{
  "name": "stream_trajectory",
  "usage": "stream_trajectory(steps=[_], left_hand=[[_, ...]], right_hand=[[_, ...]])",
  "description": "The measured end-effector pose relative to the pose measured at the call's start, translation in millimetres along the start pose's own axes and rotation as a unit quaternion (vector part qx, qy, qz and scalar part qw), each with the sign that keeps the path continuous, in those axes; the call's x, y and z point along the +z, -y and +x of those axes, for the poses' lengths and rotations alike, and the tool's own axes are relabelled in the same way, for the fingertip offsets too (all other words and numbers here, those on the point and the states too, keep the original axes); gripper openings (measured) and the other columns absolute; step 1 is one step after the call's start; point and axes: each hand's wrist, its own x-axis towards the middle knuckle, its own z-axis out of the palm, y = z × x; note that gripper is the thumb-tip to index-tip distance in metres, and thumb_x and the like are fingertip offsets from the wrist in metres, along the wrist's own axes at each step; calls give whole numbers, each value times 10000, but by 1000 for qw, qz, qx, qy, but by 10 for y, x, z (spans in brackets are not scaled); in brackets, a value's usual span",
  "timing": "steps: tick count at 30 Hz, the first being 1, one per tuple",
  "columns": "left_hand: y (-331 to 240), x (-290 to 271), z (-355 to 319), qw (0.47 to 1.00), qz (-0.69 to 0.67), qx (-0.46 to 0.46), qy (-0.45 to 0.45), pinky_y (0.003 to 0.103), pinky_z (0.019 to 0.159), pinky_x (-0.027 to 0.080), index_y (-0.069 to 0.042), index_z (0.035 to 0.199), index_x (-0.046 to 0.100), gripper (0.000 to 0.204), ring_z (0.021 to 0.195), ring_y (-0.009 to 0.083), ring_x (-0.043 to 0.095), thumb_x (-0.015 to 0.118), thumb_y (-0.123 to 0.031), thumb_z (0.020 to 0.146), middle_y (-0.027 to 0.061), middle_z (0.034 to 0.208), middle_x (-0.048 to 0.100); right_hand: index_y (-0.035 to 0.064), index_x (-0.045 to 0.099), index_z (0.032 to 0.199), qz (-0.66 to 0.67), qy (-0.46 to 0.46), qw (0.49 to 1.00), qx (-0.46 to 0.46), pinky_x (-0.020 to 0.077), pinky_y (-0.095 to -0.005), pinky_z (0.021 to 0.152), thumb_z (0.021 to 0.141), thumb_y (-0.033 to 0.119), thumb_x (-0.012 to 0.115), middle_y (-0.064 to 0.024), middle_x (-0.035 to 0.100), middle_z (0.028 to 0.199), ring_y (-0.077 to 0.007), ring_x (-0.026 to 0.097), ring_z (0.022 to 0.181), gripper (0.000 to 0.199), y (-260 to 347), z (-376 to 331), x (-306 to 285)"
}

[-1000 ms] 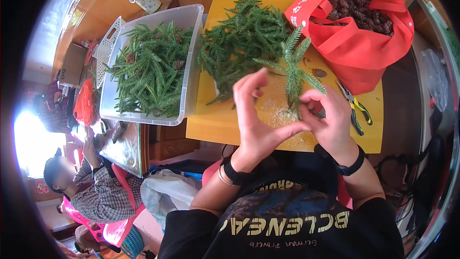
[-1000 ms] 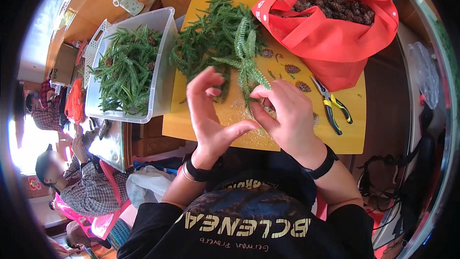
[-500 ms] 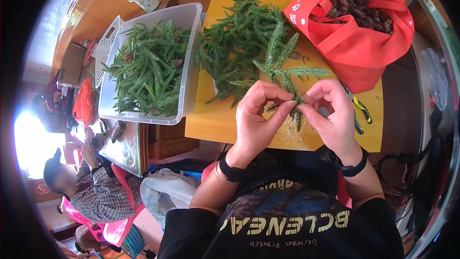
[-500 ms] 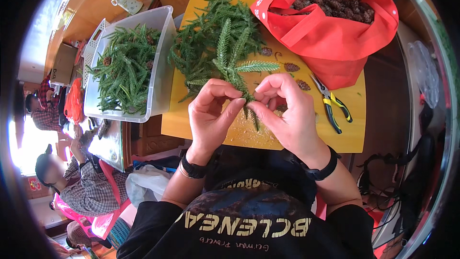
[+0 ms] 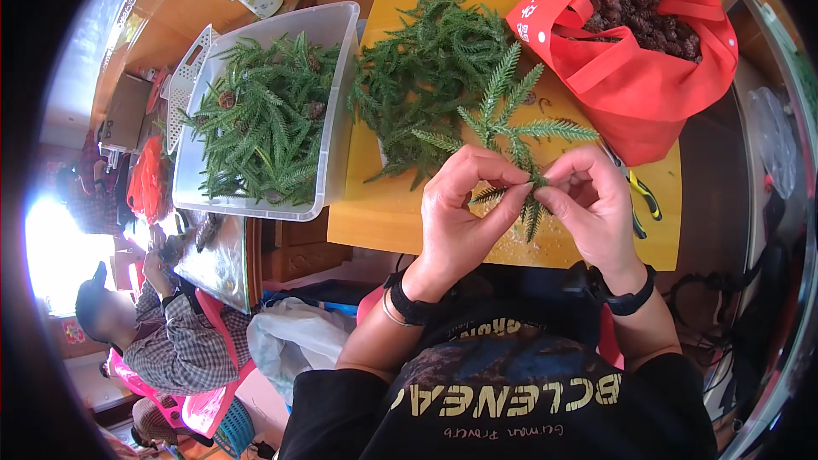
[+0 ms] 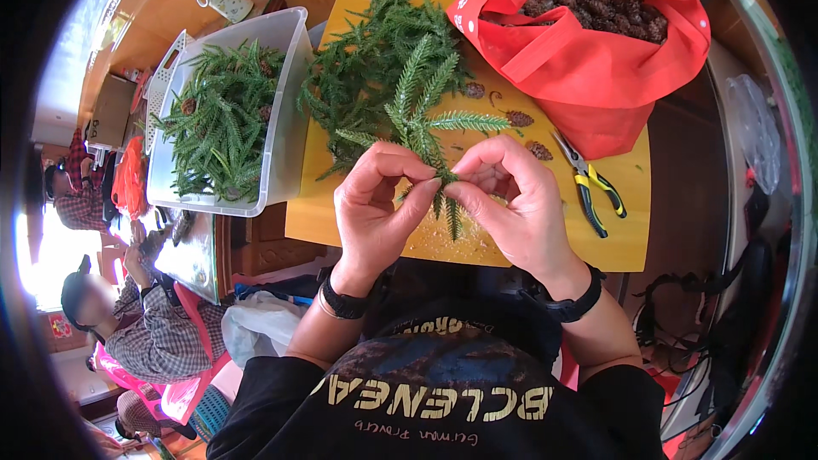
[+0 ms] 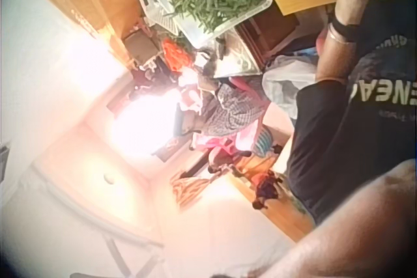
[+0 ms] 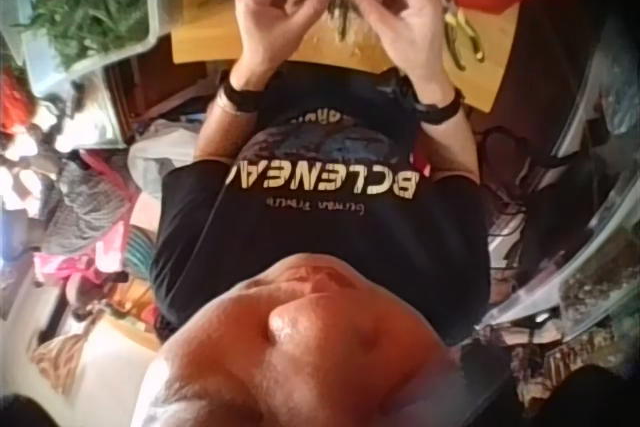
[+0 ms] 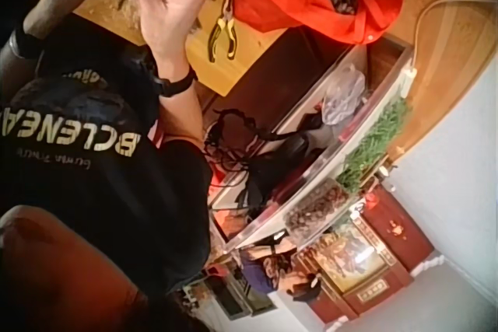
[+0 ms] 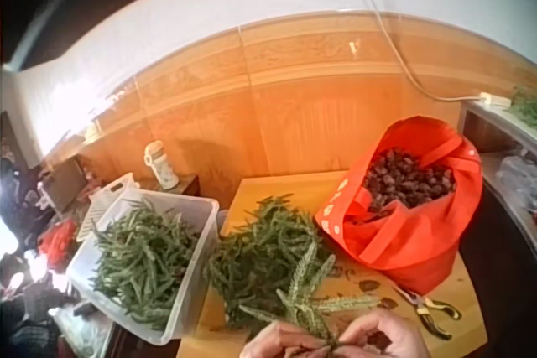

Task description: The person is using trimmers to prune green foliage and prepare botanical items at a workstation.

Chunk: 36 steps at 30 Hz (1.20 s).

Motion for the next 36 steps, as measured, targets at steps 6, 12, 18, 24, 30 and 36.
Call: stream_trajectory(steps=[6, 12, 18, 24, 30, 36], left_hand=[[46, -17, -12, 999, -9, -10, 38, 232, 748, 449, 16, 855, 569, 179, 833, 120, 539, 616, 134, 729, 63, 892, 538], [53, -4, -18, 998, -26, -25, 42, 230, 763, 451, 13, 873, 557, 186, 844, 116, 537, 603, 135, 739, 61, 912, 530], [66, -1, -24, 996, -54, -51, 40, 221, 760, 455, 15, 890, 548, 169, 853, 99, 541, 592, 121, 766, 53, 926, 526], [74, 15, -27, 995, -71, -58, 38, 212, 748, 457, 13, 893, 545, 152, 845, 86, 540, 597, 103, 781, 48, 927, 527], [52, 31, -13, 995, -70, -56, 39, 197, 720, 447, 10, 884, 542, 141, 815, 70, 535, 598, 95, 787, 40, 919, 528], [41, 48, -29, 995, -74, -63, 35, 191, 717, 440, 2, 915, 519, 167, 821, 64, 529, 600, 85, 796, 37, 928, 516]], right_hand=[[27, 513, 897, -71, -7, 997, -30, 408, -188, 641, 771, -45, 653, -8, 528, 799, -58, 504, 704, 202, 27, -6, 12], [12, 557, 773, -181, -71, 973, -128, 447, -241, 566, 708, -57, 685, -63, 592, 728, -134, 554, 619, 159, 8, -14, 58], [35, 555, 741, -328, -67, 916, -222, 463, -302, 560, 643, -51, 700, -88, 591, 729, -240, 583, 638, 195, 63, 28, 62], [52, 561, 739, -389, -59, 879, -268, 463, -308, 560, 620, -50, 709, -89, 599, 740, -251, 585, 636, 215, 111, 29, 52], [48, 561, 758, -396, -56, 869, -292, 462, -316, 556, 606, -51, 694, -82, 594, 756, -245, 574, 634, 225, 113, 36, 32], [20, 560, 963, -164, -56, 982, -68, 417, -195, 635, 756, -49, 648, 1, 538, 782, -55, 514, 697, 235, 68, -3, 46]])
